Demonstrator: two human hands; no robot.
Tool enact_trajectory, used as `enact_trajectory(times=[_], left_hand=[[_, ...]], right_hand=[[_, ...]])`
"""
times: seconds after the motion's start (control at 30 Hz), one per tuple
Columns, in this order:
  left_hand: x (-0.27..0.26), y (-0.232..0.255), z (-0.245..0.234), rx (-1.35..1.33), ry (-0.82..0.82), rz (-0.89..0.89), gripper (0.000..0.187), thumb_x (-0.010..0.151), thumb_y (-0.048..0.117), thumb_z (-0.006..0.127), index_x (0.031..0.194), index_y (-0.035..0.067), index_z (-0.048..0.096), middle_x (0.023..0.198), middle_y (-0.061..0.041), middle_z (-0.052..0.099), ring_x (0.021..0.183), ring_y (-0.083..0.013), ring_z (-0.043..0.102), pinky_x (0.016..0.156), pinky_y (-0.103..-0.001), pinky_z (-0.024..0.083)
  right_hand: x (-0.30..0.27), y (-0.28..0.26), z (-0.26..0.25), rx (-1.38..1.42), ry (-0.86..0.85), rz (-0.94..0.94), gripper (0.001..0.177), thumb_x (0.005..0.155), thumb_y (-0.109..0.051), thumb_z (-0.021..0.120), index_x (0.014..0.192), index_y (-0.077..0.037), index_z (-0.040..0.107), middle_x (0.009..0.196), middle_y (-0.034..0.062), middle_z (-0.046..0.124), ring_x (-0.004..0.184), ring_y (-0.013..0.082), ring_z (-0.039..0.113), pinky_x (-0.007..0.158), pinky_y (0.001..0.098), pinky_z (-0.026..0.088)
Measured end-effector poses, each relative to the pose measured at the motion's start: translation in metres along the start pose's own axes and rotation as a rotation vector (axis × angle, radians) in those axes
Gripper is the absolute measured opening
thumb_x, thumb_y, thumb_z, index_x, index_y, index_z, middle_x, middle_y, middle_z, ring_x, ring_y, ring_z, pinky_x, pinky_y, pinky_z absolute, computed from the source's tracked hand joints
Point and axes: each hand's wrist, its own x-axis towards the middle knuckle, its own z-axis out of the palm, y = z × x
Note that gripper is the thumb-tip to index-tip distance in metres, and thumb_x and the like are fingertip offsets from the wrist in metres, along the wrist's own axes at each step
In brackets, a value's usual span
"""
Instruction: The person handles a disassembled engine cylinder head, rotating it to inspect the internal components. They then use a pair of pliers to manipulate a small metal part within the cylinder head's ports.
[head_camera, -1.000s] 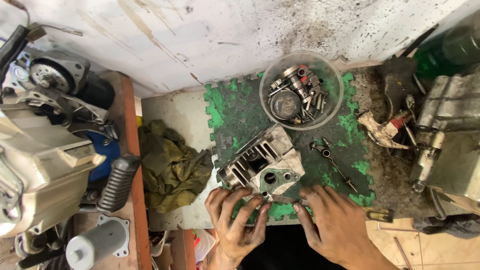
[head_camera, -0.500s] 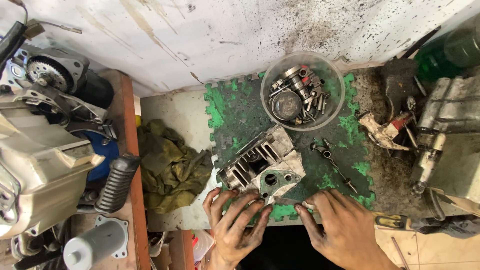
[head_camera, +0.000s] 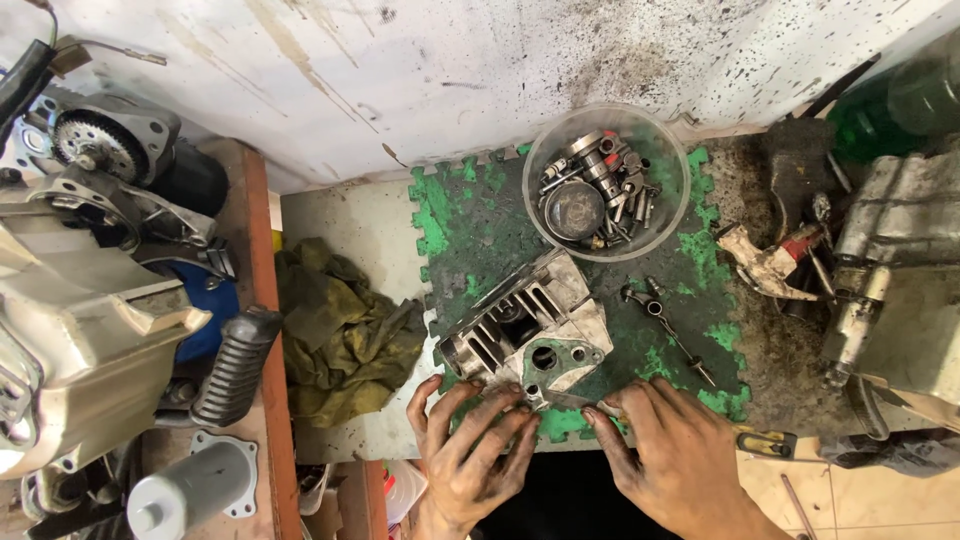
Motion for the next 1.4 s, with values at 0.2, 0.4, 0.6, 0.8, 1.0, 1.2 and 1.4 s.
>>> enact_trajectory(times=[0.2,0.4,0.6,0.8,1.0,1.2,1.4], left_hand=[[-0.001,0.001,-0.004,-0.039,0.007,-0.042,0.024,0.074,0.016,0.087,0.096,0.016,0.077,0.105,0.003,0.076,0.109,-0.0247,0.066,0.113,-0.055,0.036],[-0.051,-0.029,-0.003,-0.044,0.141,-0.018,0.033,0.078,0.018,0.088,0.108,0.016,0.076,0.110,0.001,0.078,0.111,-0.0207,0.069,0.112,-0.051,0.043],[-0.096,-0.055,-0.019,0.430,0.218,-0.317,0.028,0.086,0.002,0.082,0.113,0.006,0.074,0.108,-0.005,0.076,0.103,-0.0261,0.068,0.092,-0.043,0.057],[-0.090,-0.034,-0.017,0.277,0.215,-0.321,0.029,0.080,-0.002,0.082,0.106,0.002,0.071,0.104,-0.012,0.074,0.098,-0.0306,0.072,0.086,-0.044,0.059],[-0.063,-0.017,-0.066,0.267,0.272,-0.263,0.037,0.081,-0.001,0.079,0.115,0.000,0.066,0.103,-0.017,0.073,0.100,-0.0367,0.074,0.090,-0.045,0.061],[-0.098,-0.027,-0.108,0.434,0.492,-0.573,0.032,0.092,-0.001,0.075,0.120,-0.005,0.061,0.106,-0.021,0.069,0.101,-0.0315,0.070,0.093,-0.039,0.058],[-0.080,0.000,-0.133,0.677,0.690,-0.887,0.031,0.097,-0.001,0.073,0.124,-0.008,0.060,0.109,-0.022,0.068,0.101,-0.0279,0.070,0.097,-0.035,0.056]], right_hand=[[-0.002,0.017,0.006,0.078,-0.055,0.070,0.021,0.083,-0.022,0.077,0.088,-0.008,0.063,0.070,0.0090,0.072,0.052,0.0210,0.070,0.046,0.0376,0.054],[-0.007,0.033,0.006,0.127,0.107,0.105,0.017,0.086,-0.014,0.074,0.098,-0.005,0.065,0.079,0.0087,0.075,0.060,0.0208,0.073,0.054,0.0343,0.056],[-0.014,0.043,0.007,0.267,0.045,0.296,0.019,0.091,-0.006,0.068,0.109,-0.003,0.070,0.080,0.0082,0.075,0.064,0.0183,0.071,0.056,0.0318,0.056],[-0.011,0.037,0.011,0.324,0.130,0.225,0.019,0.097,-0.010,0.064,0.112,0.000,0.069,0.081,0.0070,0.072,0.069,0.0127,0.069,0.064,0.0287,0.054],[-0.009,0.033,0.008,0.330,0.072,0.279,0.020,0.099,-0.012,0.061,0.110,0.001,0.070,0.081,0.0084,0.074,0.071,0.0137,0.072,0.065,0.0295,0.056],[-0.014,0.047,0.016,0.243,0.057,0.265,0.023,0.104,-0.016,0.058,0.108,0.001,0.071,0.079,0.0105,0.074,0.068,0.0182,0.073,0.069,0.0320,0.058],[-0.026,0.341,0.084,0.879,-0.502,0.789,0.033,0.100,-0.028,0.041,0.103,0.002,0.055,0.080,0.0126,0.069,0.061,0.0163,0.062,0.057,0.0289,0.052]])
